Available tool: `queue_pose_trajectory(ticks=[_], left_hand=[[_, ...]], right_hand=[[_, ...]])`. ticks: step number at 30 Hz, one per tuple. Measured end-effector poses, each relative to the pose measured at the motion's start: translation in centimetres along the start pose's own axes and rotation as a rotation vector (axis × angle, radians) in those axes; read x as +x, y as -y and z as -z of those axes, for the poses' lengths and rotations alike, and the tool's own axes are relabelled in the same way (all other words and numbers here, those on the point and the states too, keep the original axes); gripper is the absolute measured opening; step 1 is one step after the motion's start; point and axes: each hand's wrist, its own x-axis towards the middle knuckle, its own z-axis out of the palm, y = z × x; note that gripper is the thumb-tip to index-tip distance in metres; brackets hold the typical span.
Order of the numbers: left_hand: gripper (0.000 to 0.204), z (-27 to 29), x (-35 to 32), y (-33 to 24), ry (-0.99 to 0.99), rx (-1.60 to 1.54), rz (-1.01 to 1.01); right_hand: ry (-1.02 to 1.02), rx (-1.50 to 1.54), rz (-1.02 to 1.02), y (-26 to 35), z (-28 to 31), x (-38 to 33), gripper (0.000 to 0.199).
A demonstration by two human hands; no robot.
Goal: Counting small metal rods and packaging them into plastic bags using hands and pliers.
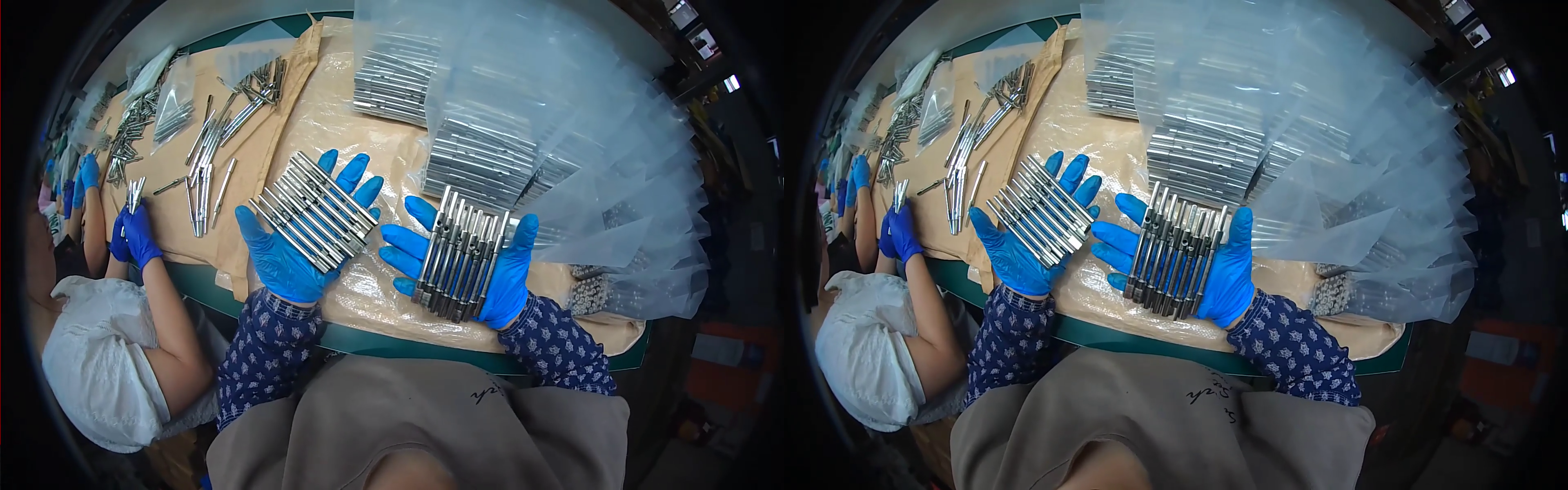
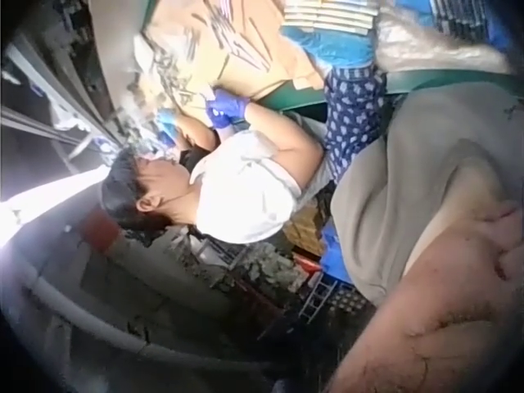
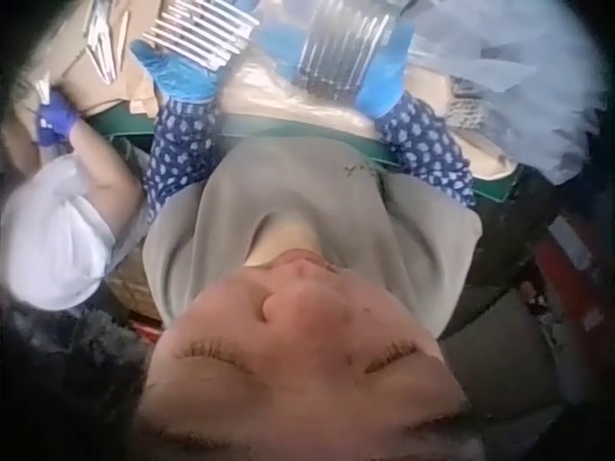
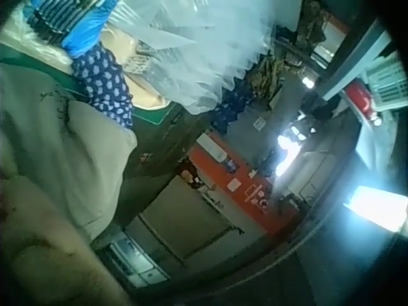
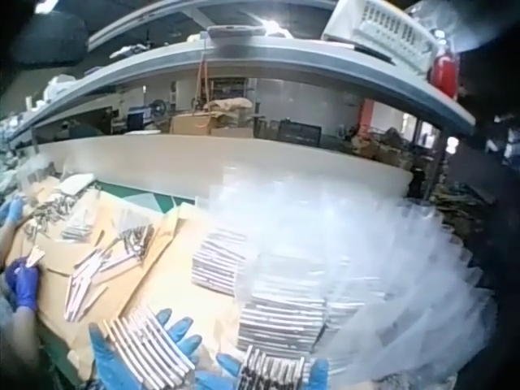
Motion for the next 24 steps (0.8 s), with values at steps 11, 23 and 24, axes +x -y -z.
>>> queue_pose_trajectory(ticks=[11, 23, 24], left_hand=[[0.111, 0.1, 0.1, 0.2, -0.011, 0.024, -0.028], [0.11, -0.1, 0.1, 0.3, -0.043, 0.023, -0.023], [0.11, -0.1, 0.2, 0.3, -0.042, 0.022, -0.023]], right_hand=[[-0.054, 0.114, -0.034, -0.4, 1.1, 0.1, 0.123], [-0.038, 0.132, -0.065, -0.5, 1.3, 0.1, 0.124], [-0.022, 0.146, -0.061, -0.4, 1.2, 0.1, 0.123]])
